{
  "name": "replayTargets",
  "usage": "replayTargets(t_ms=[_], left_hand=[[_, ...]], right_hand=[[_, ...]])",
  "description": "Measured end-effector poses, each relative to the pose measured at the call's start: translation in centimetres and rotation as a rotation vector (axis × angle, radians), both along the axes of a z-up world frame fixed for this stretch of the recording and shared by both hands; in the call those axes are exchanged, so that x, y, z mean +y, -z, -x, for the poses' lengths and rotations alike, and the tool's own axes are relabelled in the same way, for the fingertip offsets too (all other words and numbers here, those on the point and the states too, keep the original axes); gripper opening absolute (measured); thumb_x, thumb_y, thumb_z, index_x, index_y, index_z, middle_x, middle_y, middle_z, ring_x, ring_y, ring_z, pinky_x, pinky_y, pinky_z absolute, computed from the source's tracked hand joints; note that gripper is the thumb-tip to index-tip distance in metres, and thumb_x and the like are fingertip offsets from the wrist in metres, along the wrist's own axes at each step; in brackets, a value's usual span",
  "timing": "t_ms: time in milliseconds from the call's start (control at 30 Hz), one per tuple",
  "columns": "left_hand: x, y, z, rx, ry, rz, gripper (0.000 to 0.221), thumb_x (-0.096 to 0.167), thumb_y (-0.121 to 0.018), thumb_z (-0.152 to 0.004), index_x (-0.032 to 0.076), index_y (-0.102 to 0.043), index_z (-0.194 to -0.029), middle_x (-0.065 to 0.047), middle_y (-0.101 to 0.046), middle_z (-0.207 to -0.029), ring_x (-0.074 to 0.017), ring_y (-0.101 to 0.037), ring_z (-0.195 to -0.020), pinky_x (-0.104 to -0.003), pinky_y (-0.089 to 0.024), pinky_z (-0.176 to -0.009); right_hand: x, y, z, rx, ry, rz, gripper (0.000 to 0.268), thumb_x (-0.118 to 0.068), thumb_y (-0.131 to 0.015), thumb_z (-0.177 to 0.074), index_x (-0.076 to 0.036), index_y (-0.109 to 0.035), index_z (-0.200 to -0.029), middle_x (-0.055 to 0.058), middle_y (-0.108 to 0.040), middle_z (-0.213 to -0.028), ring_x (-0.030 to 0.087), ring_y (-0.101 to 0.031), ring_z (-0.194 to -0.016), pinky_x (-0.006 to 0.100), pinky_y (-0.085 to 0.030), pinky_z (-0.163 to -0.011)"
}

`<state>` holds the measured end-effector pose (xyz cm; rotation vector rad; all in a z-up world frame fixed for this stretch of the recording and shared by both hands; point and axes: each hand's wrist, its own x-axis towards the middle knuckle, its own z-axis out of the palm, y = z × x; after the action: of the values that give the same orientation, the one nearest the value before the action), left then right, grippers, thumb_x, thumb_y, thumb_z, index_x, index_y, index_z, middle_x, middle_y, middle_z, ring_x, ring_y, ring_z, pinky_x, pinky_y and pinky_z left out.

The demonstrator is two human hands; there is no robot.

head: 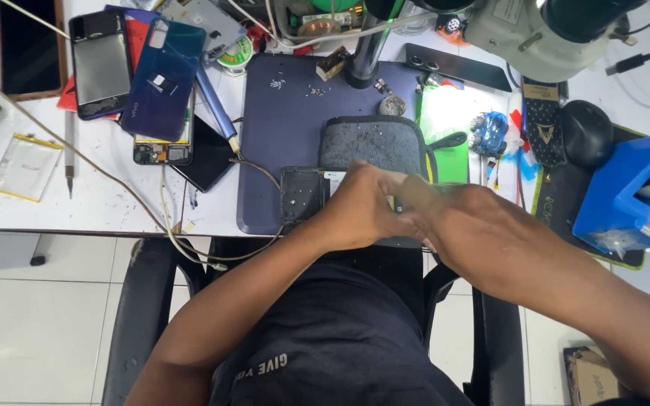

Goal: Disassembling a mobile phone by unscrewing internal components and using a prying tool to separate parts.

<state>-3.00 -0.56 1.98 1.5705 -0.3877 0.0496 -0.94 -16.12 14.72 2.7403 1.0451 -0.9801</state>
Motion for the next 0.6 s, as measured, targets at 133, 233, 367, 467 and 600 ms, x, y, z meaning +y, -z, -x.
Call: replayTargets(t_ms=[133,233,367,467,600], left_hand=[[0.7,-0.9,0.4,-0.202,-0.021,-0.270,0.040,0.034,-0.098,-0.060,0.018,-0.063,-0.073,0.006,-0.061,-0.074,-0.0154,-0.062,-0.076,-0.031,-0.045,-0.070],[1.3,0.5,0.7,-0.417,-0.119,-0.837,0.050,0.052,-0.084,-0.078,0.008,-0.076,-0.101,-0.002,-0.070,-0.115,-0.0256,-0.053,-0.109,-0.041,-0.040,-0.091],[1.0,1.2,0.9,-0.362,-0.057,-0.816,0.013,0.031,-0.080,-0.089,0.019,-0.078,-0.085,-0.002,-0.066,-0.102,-0.0252,-0.053,-0.095,-0.041,-0.037,-0.077],[1.0,1.0,0.7,-0.335,-0.059,-0.828,0.011,0.027,-0.080,-0.088,0.018,-0.076,-0.084,-0.003,-0.064,-0.105,-0.0262,-0.054,-0.096,-0.042,-0.038,-0.080],[0.9,1.3,0.6,-0.383,-0.075,-0.777,0.012,0.025,-0.082,-0.087,0.018,-0.075,-0.081,0.000,-0.063,-0.097,-0.0241,-0.051,-0.086,-0.039,-0.036,-0.073]], right_hand=[[0.2,-1.1,0.3,0.049,-0.087,0.010,0.038,0.005,-0.044,-0.093,-0.022,-0.039,-0.121,0.002,-0.051,-0.080,0.021,-0.056,-0.065,0.038,-0.044,-0.055],[0.0,-1.0,0.0,0.070,-0.001,0.074,0.073,0.011,-0.038,-0.089,-0.034,-0.035,-0.146,0.004,-0.054,-0.107,0.024,-0.067,-0.088,0.041,-0.060,-0.073],[-1.0,0.0,-0.3,0.010,-0.005,-0.050,0.010,-0.016,-0.048,-0.103,-0.022,-0.050,-0.111,0.003,-0.053,-0.076,0.022,-0.051,-0.063,0.040,-0.042,-0.058],[-0.7,-0.4,-0.5,0.015,0.050,-0.004,0.013,-0.023,-0.050,-0.102,-0.023,-0.047,-0.114,0.006,-0.062,-0.084,0.027,-0.062,-0.072,0.042,-0.047,-0.064],[-3.7,0.9,-0.7,-0.043,0.030,-0.183,0.011,-0.019,-0.044,-0.105,-0.024,-0.054,-0.106,0.003,-0.057,-0.078,0.024,-0.053,-0.068,0.039,-0.044,-0.063]])
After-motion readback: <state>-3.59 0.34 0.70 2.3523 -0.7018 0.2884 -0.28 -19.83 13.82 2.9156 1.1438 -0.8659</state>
